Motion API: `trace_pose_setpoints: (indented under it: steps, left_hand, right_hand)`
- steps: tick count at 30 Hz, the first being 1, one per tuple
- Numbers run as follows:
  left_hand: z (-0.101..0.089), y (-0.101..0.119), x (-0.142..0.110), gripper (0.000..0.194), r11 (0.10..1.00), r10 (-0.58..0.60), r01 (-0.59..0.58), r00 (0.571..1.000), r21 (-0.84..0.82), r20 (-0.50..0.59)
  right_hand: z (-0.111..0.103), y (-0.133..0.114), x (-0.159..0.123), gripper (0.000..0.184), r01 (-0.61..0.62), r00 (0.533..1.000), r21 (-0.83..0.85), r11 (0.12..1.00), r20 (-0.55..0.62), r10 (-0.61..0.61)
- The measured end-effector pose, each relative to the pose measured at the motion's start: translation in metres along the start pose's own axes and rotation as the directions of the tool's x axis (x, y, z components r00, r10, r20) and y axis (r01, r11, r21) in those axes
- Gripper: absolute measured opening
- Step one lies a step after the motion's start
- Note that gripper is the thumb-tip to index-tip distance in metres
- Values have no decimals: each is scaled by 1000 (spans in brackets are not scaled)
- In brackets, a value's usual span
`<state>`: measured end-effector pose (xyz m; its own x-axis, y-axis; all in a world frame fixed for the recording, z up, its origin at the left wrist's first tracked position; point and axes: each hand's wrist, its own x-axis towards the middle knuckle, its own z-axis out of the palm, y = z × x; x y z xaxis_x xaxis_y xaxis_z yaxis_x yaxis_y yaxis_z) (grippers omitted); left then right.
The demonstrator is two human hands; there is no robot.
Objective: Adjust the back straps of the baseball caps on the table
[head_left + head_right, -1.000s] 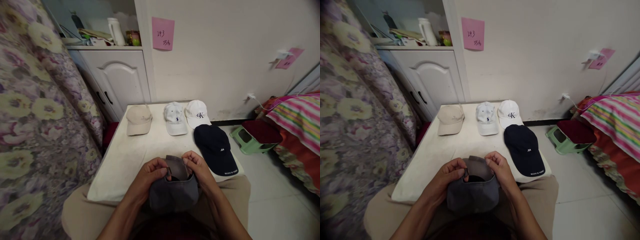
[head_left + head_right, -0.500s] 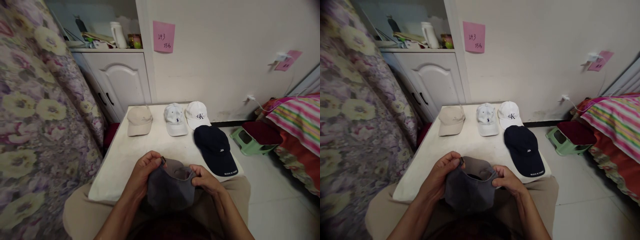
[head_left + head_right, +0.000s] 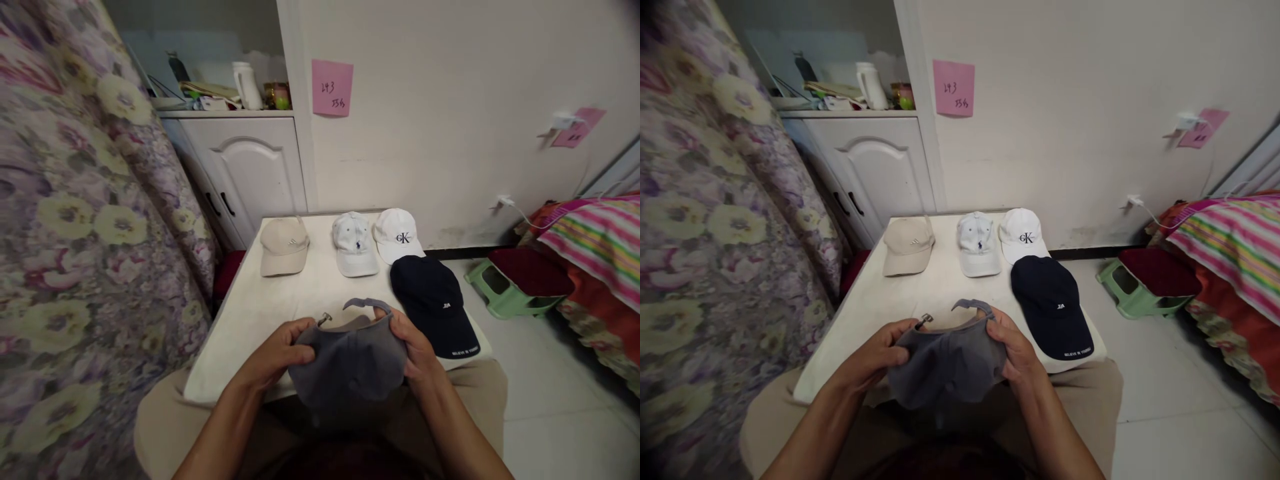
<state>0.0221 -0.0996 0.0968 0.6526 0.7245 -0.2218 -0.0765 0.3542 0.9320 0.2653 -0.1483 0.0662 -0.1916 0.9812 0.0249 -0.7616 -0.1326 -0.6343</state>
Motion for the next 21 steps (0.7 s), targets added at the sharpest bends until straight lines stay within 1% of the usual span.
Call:
trace_pose_setpoints:
  steps: [2,4,5,8,10,11,13,15,16,18,21]
  left_hand:
    - [-1,-3,-2,41,999,-10,11,1000,-46,22]
    - [2,-3,-4,38,987,30,-23,999,-158,43]
    - [4,-1,-4,35,973,58,-48,998,-225,40]
    - [11,8,-4,32,915,111,-109,994,-388,-17]
    - [16,14,-2,35,881,121,-138,990,-452,-67]
    - [18,17,0,36,869,127,-155,988,-470,-90]
    - [20,20,3,35,857,142,-184,982,-482,-122]
    - [19,22,7,32,859,157,-201,979,-471,-132]
    - [18,23,8,31,864,158,-202,979,-462,-132]
    - [14,22,10,29,878,139,-182,982,-443,-128]
    - [4,14,12,27,888,111,-158,985,-431,-133]
  right_hand:
    - [5,-2,1,29,10,999,-20,1000,-40,-11]
    - [5,-5,1,34,17,999,-53,998,-50,-20]
    - [3,-7,0,39,13,999,-80,997,-37,-16]
    - [-7,-11,-4,62,-28,996,-215,976,73,45]
    - [-15,-12,-7,70,-59,985,-305,951,137,105]
    - [-18,-11,-9,70,-70,979,-338,939,159,130]
    - [-20,-8,-12,60,-87,974,-354,931,164,154]
    - [-17,-5,-14,46,-96,983,-298,950,124,139]
    - [-15,-3,-15,41,-96,989,-253,963,83,121]
    - [-11,-2,-14,38,-78,997,-164,983,-33,74]
    - [-9,-1,-9,35,-48,984,-72,996,-177,35]
